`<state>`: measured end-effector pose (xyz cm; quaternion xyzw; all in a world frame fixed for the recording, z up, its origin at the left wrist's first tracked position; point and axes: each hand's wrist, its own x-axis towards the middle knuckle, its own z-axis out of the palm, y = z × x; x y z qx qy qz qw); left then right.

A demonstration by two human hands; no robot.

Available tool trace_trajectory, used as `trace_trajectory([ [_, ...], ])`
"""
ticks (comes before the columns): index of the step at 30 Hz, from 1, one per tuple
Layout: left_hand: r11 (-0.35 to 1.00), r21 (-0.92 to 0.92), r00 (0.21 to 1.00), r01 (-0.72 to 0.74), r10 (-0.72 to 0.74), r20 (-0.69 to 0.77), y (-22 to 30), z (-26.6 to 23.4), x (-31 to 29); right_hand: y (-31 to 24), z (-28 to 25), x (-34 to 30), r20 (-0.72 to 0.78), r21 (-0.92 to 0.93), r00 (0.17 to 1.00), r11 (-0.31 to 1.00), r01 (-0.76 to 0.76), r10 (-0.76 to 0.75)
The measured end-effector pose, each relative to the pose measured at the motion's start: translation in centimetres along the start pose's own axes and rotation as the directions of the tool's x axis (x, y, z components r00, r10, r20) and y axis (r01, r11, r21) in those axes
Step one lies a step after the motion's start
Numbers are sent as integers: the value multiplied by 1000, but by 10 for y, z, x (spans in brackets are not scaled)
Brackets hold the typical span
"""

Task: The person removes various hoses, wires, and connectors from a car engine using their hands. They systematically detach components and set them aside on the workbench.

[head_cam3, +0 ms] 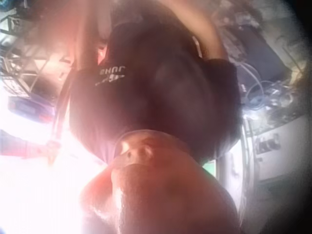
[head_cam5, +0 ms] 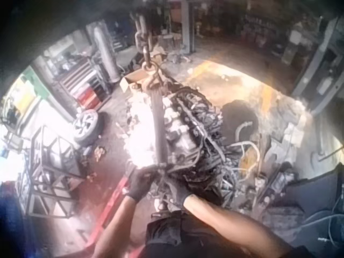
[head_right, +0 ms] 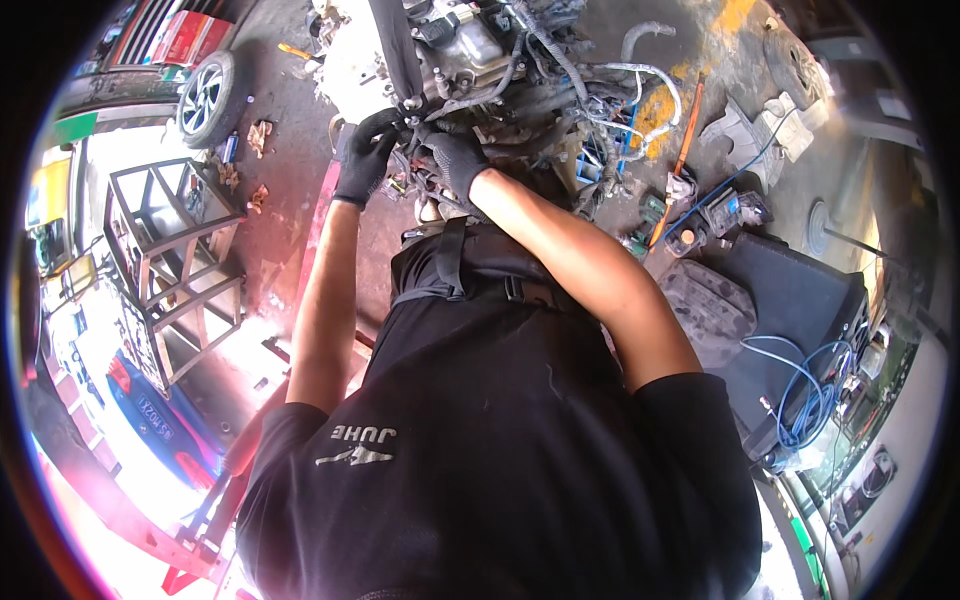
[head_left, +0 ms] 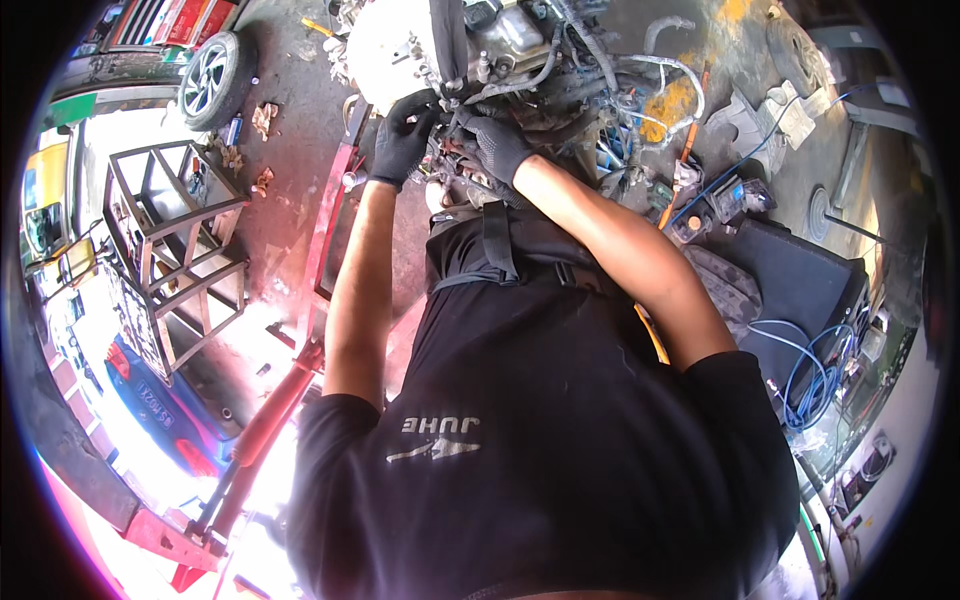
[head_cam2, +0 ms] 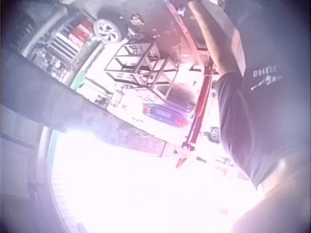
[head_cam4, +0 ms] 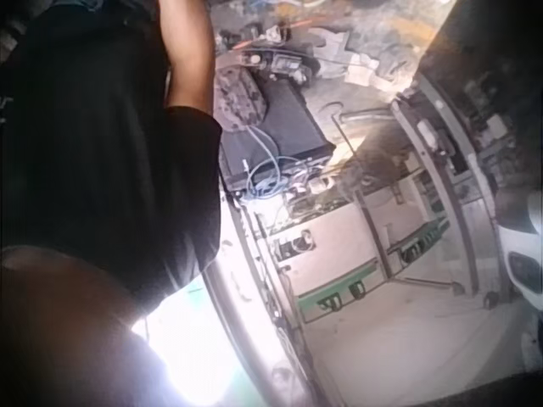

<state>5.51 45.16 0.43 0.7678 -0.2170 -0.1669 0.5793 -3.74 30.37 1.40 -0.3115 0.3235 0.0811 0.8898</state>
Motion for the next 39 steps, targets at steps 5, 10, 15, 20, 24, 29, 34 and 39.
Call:
trace_trajectory([
  [5, 946, 213, 966, -243, 215, 146, 23, -3, 11, 1, 9, 2, -137, -28, 985, 994, 105, -108],
  [10, 932, 255, 959, -257, 213, 186, 31, -6, 13, 2, 14, -5, -145, -10, 968, 979, 203, -202],
  [15, 918, 295, 959, -265, 217, 185, 45, -1, 9, 8, 13, 1, -170, -353, 888, 868, 351, -428],
  [20, 919, 305, 958, -249, 187, 218, 53, -3, 7, 6, 22, -9, -184, -202, 908, 919, 339, -375],
  [24, 928, 288, 957, -237, 172, 234, 49, -4, 10, 6, 18, 0, -275, -204, 910, 944, 259, -310],
  [29, 961, 233, 974, -149, 103, 201, 43, -1, 14, 14, 9, 16, -216, -144, 930, 951, 273, -299],
  [34, 985, 167, 977, -47, 11, 212, 39, -1, 13, 10, 21, 5, -199, -273, 896, 901, 338, -396],
  [39, 999, 49, 977, -15, 4, 212, 51, 1, 11, 18, 9, 31, -172, -405, 852, 824, 396, -494],
])
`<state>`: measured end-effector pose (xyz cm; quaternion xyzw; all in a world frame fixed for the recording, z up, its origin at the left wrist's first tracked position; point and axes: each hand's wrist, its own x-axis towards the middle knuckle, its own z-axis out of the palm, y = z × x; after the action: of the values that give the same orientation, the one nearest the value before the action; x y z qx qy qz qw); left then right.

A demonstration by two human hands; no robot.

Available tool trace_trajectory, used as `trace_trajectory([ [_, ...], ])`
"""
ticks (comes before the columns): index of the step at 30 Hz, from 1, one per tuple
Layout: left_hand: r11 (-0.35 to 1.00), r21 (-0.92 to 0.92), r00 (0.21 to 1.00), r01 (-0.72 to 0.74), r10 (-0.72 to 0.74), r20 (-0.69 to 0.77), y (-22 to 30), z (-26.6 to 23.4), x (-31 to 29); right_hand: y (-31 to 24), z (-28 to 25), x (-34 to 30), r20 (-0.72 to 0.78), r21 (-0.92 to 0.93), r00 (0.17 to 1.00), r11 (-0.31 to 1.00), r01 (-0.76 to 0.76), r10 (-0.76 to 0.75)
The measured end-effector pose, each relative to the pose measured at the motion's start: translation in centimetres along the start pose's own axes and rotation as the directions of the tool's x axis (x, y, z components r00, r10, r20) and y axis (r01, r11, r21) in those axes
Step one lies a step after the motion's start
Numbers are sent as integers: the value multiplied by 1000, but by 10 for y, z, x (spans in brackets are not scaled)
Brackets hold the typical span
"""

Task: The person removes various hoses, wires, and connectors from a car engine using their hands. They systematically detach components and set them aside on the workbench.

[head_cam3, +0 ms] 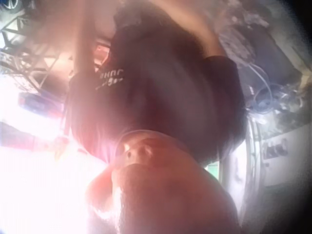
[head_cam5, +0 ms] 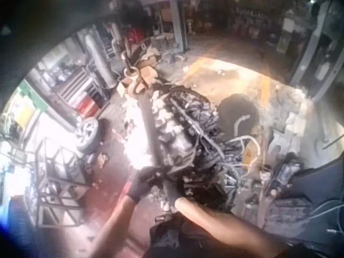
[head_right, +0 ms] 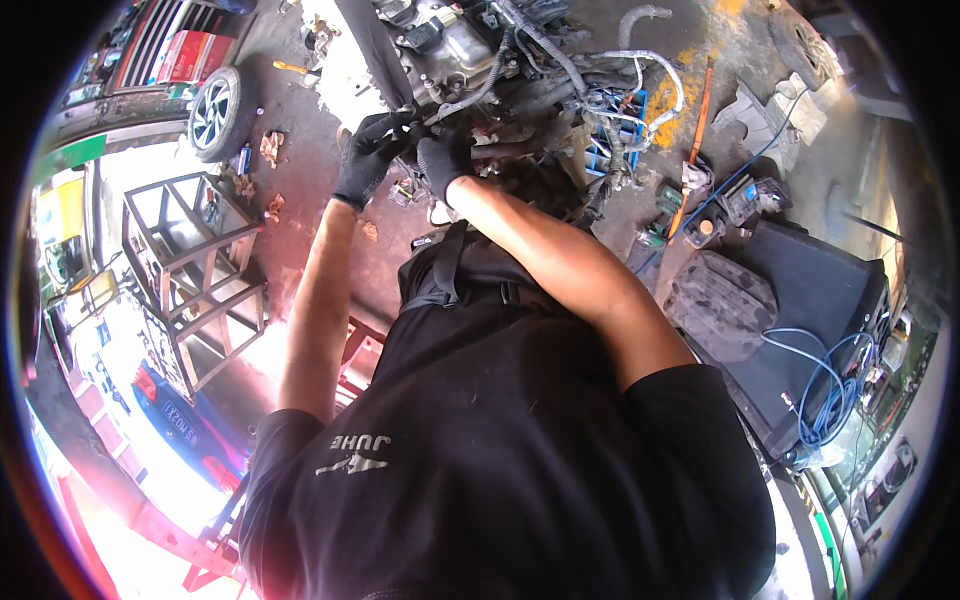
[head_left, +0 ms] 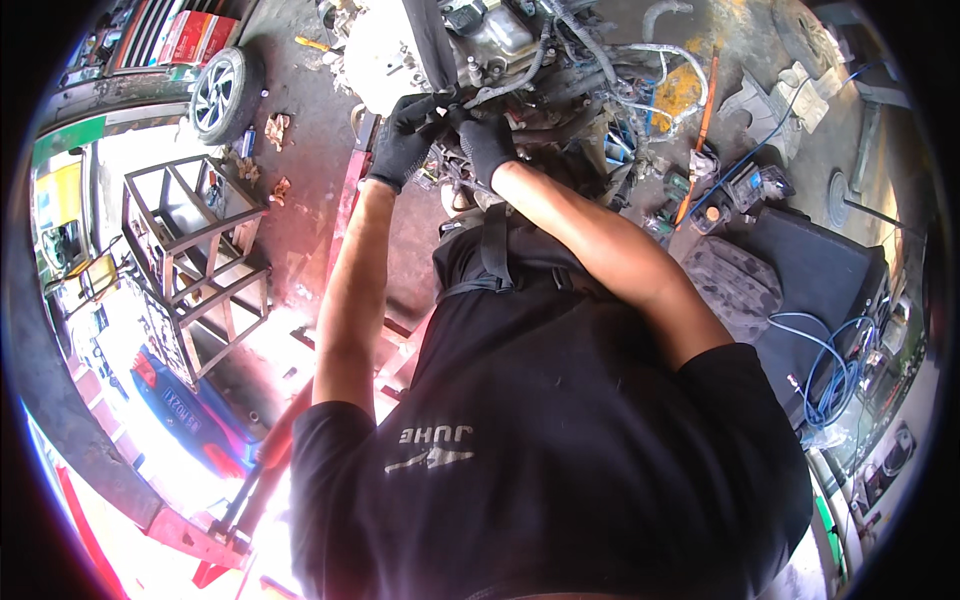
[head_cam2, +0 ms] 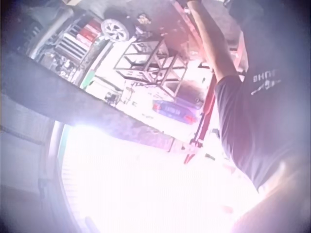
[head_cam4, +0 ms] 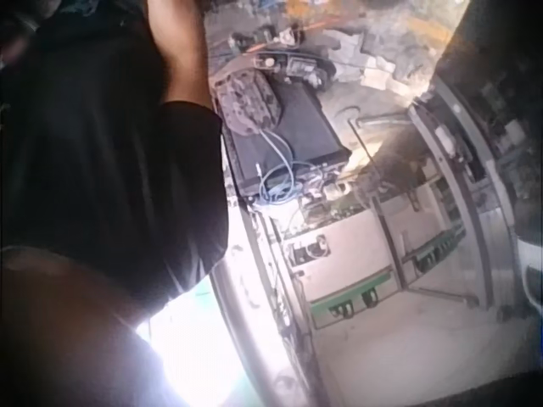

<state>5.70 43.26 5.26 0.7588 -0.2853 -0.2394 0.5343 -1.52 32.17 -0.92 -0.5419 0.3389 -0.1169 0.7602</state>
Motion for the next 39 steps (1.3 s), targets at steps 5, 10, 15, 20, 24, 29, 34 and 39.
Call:
trace_trajectory([
  [5, 982, 160, 991, -104, 115, -63, -12, 3, 3, -3, 0, 14, 79, 292, 949, 903, -316, 307],
  [10, 944, 322, 998, -65, 68, 4, 4, -3, 8, -14, -13, 2, 164, 59, 984, 995, -80, 69],
  [15, 976, 172, 980, -132, 155, -127, -14, 5, -7, -35, -81, 29, 507, -120, 861, 988, 100, -25],
  [20, 547, -707, 748, 449, -662, -36, -39, 8, -40, -9, -126, 11, 441, -166, 890, 985, -47, 117],
  [24, 786, -403, 871, 469, -487, 65, -30, 29, -21, 8, -97, -3, 546, -326, 826, 873, 363, -140],
  [29, 973, -74, 971, 219, -225, -85, -31, 38, -5, 12, -60, 0, 245, -427, 860, 746, 511, -448],
  [34, 983, 170, 980, 65, -31, -196, -31, 53, -25, -30, -52, -1, 356, 174, 931, 973, -152, 82],
  [39, 925, -213, 938, 315, -338, -81, -85, 38, -13, -35, -55, -14, 466, -43, 863, 979, -198, 195],
])
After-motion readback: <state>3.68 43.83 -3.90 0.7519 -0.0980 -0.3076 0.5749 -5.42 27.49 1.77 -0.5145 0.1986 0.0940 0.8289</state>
